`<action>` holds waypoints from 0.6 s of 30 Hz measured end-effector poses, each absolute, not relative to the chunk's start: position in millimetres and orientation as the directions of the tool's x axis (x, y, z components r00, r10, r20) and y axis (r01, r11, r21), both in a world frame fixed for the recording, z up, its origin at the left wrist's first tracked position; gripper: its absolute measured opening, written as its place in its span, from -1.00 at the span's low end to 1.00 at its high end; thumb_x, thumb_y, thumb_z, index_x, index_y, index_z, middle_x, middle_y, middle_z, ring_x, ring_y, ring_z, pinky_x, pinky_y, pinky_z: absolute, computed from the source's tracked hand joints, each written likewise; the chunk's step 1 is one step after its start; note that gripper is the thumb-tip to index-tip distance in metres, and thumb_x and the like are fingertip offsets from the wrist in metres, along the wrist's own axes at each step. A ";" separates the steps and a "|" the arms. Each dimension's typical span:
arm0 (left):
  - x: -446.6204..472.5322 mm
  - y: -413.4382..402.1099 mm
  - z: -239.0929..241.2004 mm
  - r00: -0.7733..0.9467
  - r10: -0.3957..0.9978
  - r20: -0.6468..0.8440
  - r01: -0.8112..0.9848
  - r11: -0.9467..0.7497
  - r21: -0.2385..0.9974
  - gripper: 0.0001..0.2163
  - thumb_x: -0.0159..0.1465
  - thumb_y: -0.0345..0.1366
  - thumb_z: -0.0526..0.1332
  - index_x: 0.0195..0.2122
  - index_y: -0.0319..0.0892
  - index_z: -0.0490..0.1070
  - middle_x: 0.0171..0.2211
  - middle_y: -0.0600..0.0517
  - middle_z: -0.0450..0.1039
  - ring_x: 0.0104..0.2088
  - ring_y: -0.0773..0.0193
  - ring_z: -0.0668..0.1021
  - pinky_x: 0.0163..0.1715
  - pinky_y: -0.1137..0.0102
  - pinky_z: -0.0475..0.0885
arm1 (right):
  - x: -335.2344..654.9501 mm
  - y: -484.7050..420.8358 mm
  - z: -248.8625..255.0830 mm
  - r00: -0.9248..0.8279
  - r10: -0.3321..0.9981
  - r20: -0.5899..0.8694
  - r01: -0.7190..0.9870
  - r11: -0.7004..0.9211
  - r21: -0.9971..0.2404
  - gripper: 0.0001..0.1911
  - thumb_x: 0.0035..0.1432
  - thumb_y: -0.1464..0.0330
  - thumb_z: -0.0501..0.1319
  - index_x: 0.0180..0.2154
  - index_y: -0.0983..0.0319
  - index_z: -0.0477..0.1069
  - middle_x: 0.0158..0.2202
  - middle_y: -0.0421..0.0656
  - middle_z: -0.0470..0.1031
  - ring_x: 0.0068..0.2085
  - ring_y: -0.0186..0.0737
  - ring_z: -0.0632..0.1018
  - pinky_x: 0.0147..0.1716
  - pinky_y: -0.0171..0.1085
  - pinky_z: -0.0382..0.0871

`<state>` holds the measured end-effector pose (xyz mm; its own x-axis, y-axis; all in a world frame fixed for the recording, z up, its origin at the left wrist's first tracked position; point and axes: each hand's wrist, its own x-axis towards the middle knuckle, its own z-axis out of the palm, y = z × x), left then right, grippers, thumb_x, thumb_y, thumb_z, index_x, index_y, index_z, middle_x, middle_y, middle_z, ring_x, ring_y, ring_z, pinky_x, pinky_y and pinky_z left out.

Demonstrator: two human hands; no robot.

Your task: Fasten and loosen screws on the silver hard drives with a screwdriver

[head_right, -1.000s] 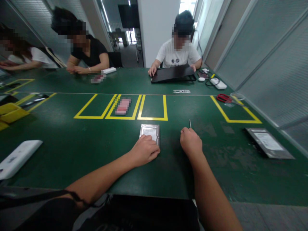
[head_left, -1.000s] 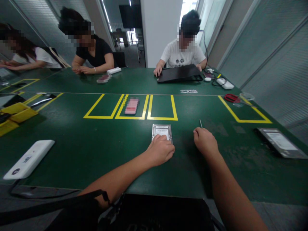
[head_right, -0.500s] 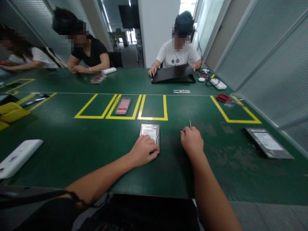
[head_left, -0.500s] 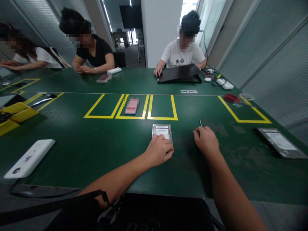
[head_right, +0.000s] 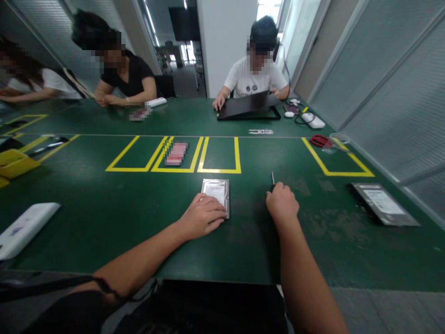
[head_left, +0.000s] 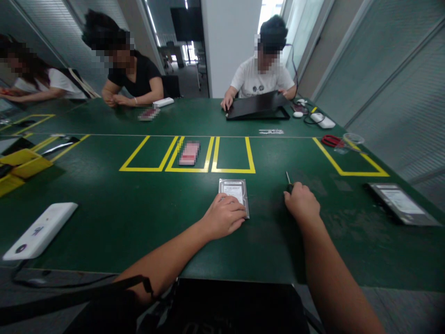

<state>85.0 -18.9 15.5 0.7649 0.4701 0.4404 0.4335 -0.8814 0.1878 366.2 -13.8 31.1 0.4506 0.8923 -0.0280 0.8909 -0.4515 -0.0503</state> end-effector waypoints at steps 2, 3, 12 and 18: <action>84.8 -17.0 11.4 0.771 0.432 0.468 0.402 -0.900 0.168 -0.82 0.38 -0.28 0.16 -0.09 -0.07 0.53 -0.12 0.04 0.60 -0.03 0.19 0.51 0.01 0.17 0.19 | 368.0 -13.9 32.0 0.484 0.871 -0.083 0.870 -0.489 -0.059 -0.61 0.33 0.16 0.11 0.00 0.33 0.33 -0.04 0.09 0.38 -0.04 0.13 0.51 -0.12 0.00 0.44; 84.8 -16.1 9.8 0.777 0.416 0.473 0.388 -0.908 0.161 -0.82 0.38 -0.29 0.16 -0.09 -0.08 0.53 -0.13 0.04 0.61 -0.03 0.20 0.52 0.02 0.17 0.20 | 368.9 -14.1 32.3 0.495 0.864 -0.092 0.863 -0.502 -0.065 -0.61 0.33 0.15 0.11 -0.01 0.32 0.35 -0.04 0.10 0.38 -0.04 0.15 0.51 -0.12 0.03 0.44; 82.5 -9.8 5.6 0.812 0.318 0.490 0.295 -0.947 0.126 -0.82 0.37 -0.32 0.16 -0.11 -0.11 0.54 -0.09 0.04 0.60 -0.06 0.24 0.58 -0.09 0.29 0.36 | 379.2 -15.0 34.8 0.381 0.781 0.495 0.774 0.023 -0.633 -0.69 0.10 0.24 0.28 -0.16 0.31 0.52 -0.19 -0.01 0.49 -0.14 -0.05 0.50 -0.04 -0.07 0.37; 82.5 -8.3 4.4 0.801 0.313 0.510 0.290 -0.949 0.127 -0.82 0.38 -0.30 0.15 -0.16 -0.12 0.56 -0.12 0.02 0.61 -0.09 0.23 0.60 -0.12 0.28 0.41 | 362.4 -20.2 42.4 0.364 0.889 0.278 -0.027 0.309 -0.951 -0.56 -0.02 0.23 0.45 -0.10 0.22 0.46 -0.37 -0.22 0.40 -0.40 -0.36 0.43 -0.40 -0.36 0.34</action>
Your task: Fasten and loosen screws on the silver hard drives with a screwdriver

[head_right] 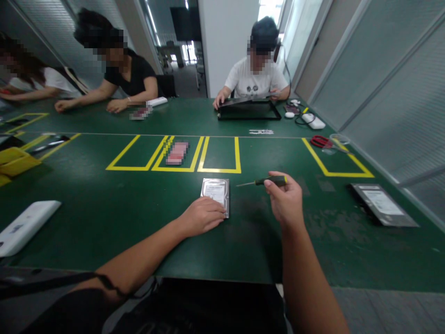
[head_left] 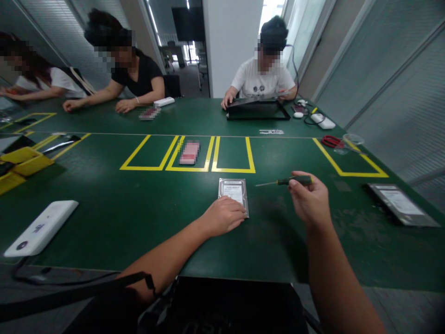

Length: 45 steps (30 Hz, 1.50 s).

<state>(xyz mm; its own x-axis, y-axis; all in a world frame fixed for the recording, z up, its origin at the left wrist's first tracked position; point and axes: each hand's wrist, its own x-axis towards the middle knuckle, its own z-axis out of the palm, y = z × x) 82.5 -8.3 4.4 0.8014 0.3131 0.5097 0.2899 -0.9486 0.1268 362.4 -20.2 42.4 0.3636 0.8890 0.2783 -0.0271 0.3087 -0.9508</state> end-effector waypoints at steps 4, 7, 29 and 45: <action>82.6 -8.1 5.1 0.800 0.309 0.514 0.288 -0.950 0.122 -0.83 0.37 -0.30 0.16 -0.18 -0.11 0.57 -0.13 0.04 0.61 -0.10 0.24 0.61 -0.13 0.29 0.43 | 350.9 -23.6 44.3 0.293 0.914 0.282 -0.198 0.347 -0.917 -0.67 0.16 0.19 0.35 -0.10 0.21 0.41 -0.26 -0.17 0.46 -0.44 -0.43 0.39 -0.46 -0.41 0.32; 82.5 -7.6 4.8 0.798 0.314 0.514 0.290 -0.948 0.128 -0.82 0.38 -0.29 0.15 -0.18 -0.10 0.57 -0.12 0.02 0.61 -0.11 0.24 0.61 -0.13 0.29 0.43 | 344.0 -28.5 44.3 0.207 0.918 0.339 -0.099 0.364 -0.926 -0.72 0.28 0.18 0.25 -0.08 0.22 0.36 -0.21 -0.12 0.51 -0.45 -0.43 0.38 -0.49 -0.41 0.30; 82.4 -7.2 3.7 0.796 0.311 0.519 0.277 -0.950 0.143 -0.80 0.40 -0.26 0.14 -0.16 -0.10 0.57 -0.12 0.02 0.61 -0.10 0.25 0.61 -0.10 0.29 0.43 | 319.2 -41.7 45.0 -0.086 0.894 0.439 0.209 0.447 -0.870 -0.74 0.35 0.22 0.18 -0.07 0.27 0.32 -0.24 -0.10 0.54 -0.36 -0.35 0.50 -0.45 -0.38 0.37; 82.5 -8.3 6.3 0.802 0.308 0.512 0.276 -0.951 0.139 -0.81 0.40 -0.28 0.14 -0.15 -0.08 0.57 -0.13 0.02 0.61 -0.10 0.23 0.60 -0.12 0.29 0.41 | 318.4 -41.5 42.4 -0.071 0.893 0.444 0.169 0.449 -0.877 -0.75 0.35 0.23 0.19 -0.06 0.27 0.32 -0.23 -0.11 0.53 -0.37 -0.37 0.49 -0.44 -0.39 0.38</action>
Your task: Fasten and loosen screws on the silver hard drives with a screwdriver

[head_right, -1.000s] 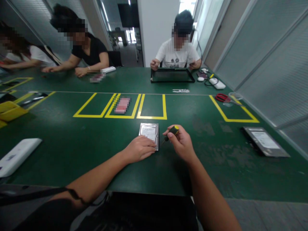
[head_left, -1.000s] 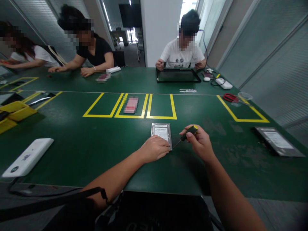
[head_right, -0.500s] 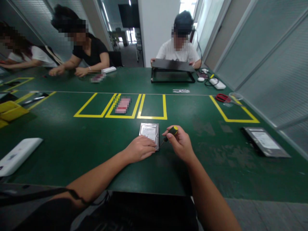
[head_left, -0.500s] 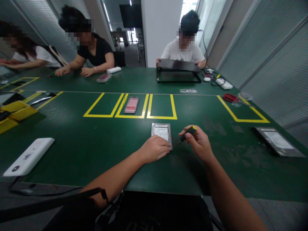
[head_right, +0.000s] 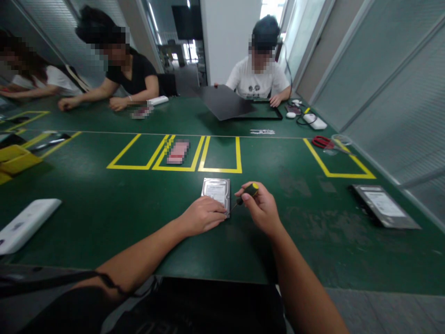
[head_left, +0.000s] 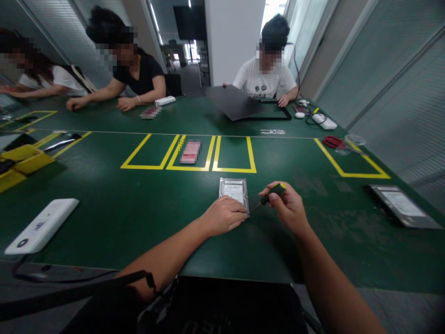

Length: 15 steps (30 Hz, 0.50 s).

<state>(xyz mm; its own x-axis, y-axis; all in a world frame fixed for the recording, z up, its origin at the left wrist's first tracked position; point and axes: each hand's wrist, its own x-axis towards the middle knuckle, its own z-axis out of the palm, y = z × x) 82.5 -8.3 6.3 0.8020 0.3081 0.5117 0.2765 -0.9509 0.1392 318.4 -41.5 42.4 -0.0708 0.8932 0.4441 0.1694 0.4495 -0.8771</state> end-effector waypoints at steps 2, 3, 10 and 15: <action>82.5 -8.5 6.9 0.803 0.308 0.510 0.278 -0.951 0.137 -0.81 0.40 -0.28 0.14 -0.14 -0.08 0.57 -0.13 0.02 0.61 -0.10 0.23 0.60 -0.13 0.29 0.41 | 319.5 -41.4 41.8 -0.079 0.893 0.443 0.181 0.450 -0.875 -0.75 0.36 0.24 0.19 -0.05 0.27 0.32 -0.23 -0.11 0.53 -0.37 -0.37 0.49 -0.43 -0.39 0.38; 82.5 -8.5 7.1 0.804 0.308 0.508 0.279 -0.951 0.136 -0.81 0.40 -0.28 0.14 -0.14 -0.08 0.57 -0.13 0.02 0.61 -0.10 0.24 0.60 -0.13 0.29 0.41 | 320.1 -41.5 41.9 -0.082 0.894 0.441 0.185 0.449 -0.874 -0.75 0.36 0.24 0.18 -0.05 0.27 0.32 -0.23 -0.11 0.53 -0.36 -0.37 0.49 -0.43 -0.39 0.38; 82.2 -8.1 6.9 0.803 0.312 0.508 0.287 -0.949 0.129 -0.81 0.39 -0.28 0.14 -0.14 -0.07 0.57 -0.12 0.03 0.61 -0.10 0.25 0.60 -0.12 0.29 0.39 | 322.3 -42.3 44.0 -0.093 0.889 0.448 0.190 0.458 -0.869 -0.76 0.36 0.25 0.18 -0.05 0.26 0.32 -0.23 -0.12 0.53 -0.36 -0.37 0.50 -0.42 -0.39 0.38; 82.8 -9.8 6.8 0.802 0.321 0.504 0.302 -0.945 0.122 -0.82 0.39 -0.28 0.15 -0.14 -0.07 0.57 -0.13 0.02 0.60 -0.09 0.27 0.59 -0.11 0.30 0.38 | 321.3 -42.5 44.6 -0.100 0.890 0.445 0.200 0.457 -0.867 -0.75 0.35 0.23 0.18 -0.05 0.26 0.32 -0.23 -0.12 0.53 -0.36 -0.35 0.50 -0.43 -0.37 0.38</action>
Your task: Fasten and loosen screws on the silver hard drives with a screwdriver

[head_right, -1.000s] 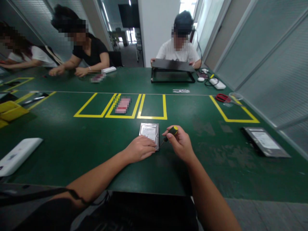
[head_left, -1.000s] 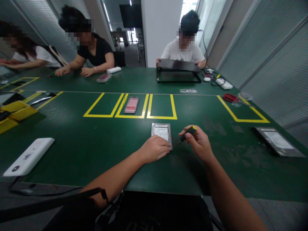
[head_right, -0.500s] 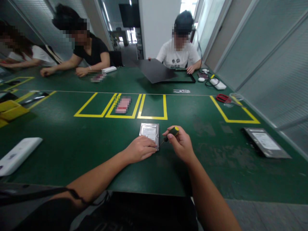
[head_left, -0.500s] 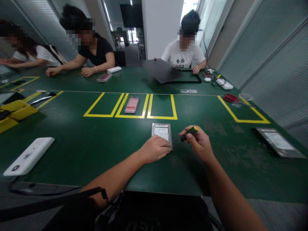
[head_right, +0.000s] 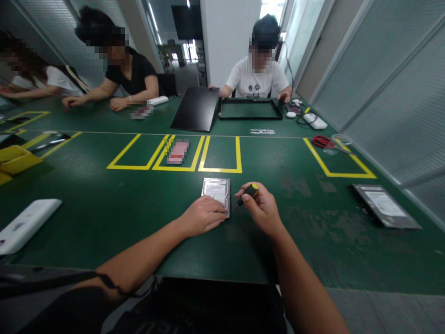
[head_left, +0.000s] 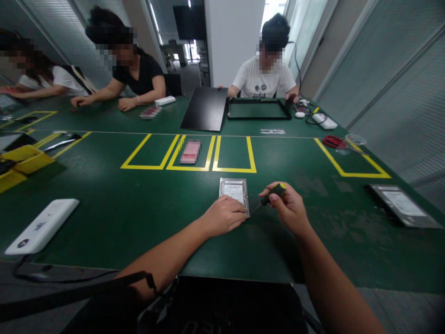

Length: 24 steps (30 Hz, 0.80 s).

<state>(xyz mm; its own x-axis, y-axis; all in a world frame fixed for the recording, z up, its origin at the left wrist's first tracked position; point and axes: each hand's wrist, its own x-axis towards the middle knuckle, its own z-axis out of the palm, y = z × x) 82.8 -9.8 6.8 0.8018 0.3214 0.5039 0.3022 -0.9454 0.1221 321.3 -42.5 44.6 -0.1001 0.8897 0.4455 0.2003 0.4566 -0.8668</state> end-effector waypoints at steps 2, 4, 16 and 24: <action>83.5 -10.6 6.5 0.797 0.327 0.507 0.309 -0.943 0.123 -0.82 0.39 -0.28 0.15 -0.15 -0.07 0.57 -0.14 0.02 0.60 -0.09 0.27 0.59 -0.11 0.30 0.37 | 321.1 -42.8 44.8 -0.099 0.889 0.448 0.204 0.458 -0.865 -0.75 0.35 0.22 0.19 -0.05 0.26 0.32 -0.24 -0.11 0.53 -0.36 -0.34 0.50 -0.43 -0.37 0.39; 84.0 -10.9 5.9 0.791 0.329 0.516 0.310 -0.942 0.124 -0.82 0.40 -0.28 0.14 -0.15 -0.07 0.56 -0.14 0.02 0.61 -0.09 0.27 0.59 -0.11 0.30 0.36 | 321.0 -43.2 45.2 -0.100 0.886 0.452 0.204 0.463 -0.863 -0.75 0.35 0.22 0.19 -0.06 0.25 0.33 -0.24 -0.11 0.53 -0.35 -0.34 0.51 -0.43 -0.37 0.39; 85.2 -11.8 9.0 0.809 0.310 0.499 0.319 -0.945 0.071 -0.81 0.40 -0.30 0.13 -0.14 -0.07 0.56 -0.17 0.03 0.60 -0.10 0.28 0.58 -0.12 0.31 0.34 | 322.2 -48.6 62.1 -0.196 0.847 0.493 0.296 0.531 -0.794 -0.76 0.24 0.21 0.30 -0.12 0.21 0.49 -0.23 -0.09 0.44 -0.21 -0.21 0.50 -0.25 -0.26 0.44; 84.5 -10.3 7.7 0.816 0.305 0.492 0.305 -0.949 0.081 -0.81 0.40 -0.30 0.13 -0.13 -0.08 0.55 -0.15 0.03 0.61 -0.08 0.25 0.58 -0.11 0.29 0.33 | 324.7 -55.3 52.4 -0.193 0.841 0.506 0.294 0.541 -0.788 -0.53 0.17 0.31 0.38 0.08 0.12 0.32 -0.06 -0.08 0.47 -0.13 -0.17 0.56 -0.17 -0.20 0.49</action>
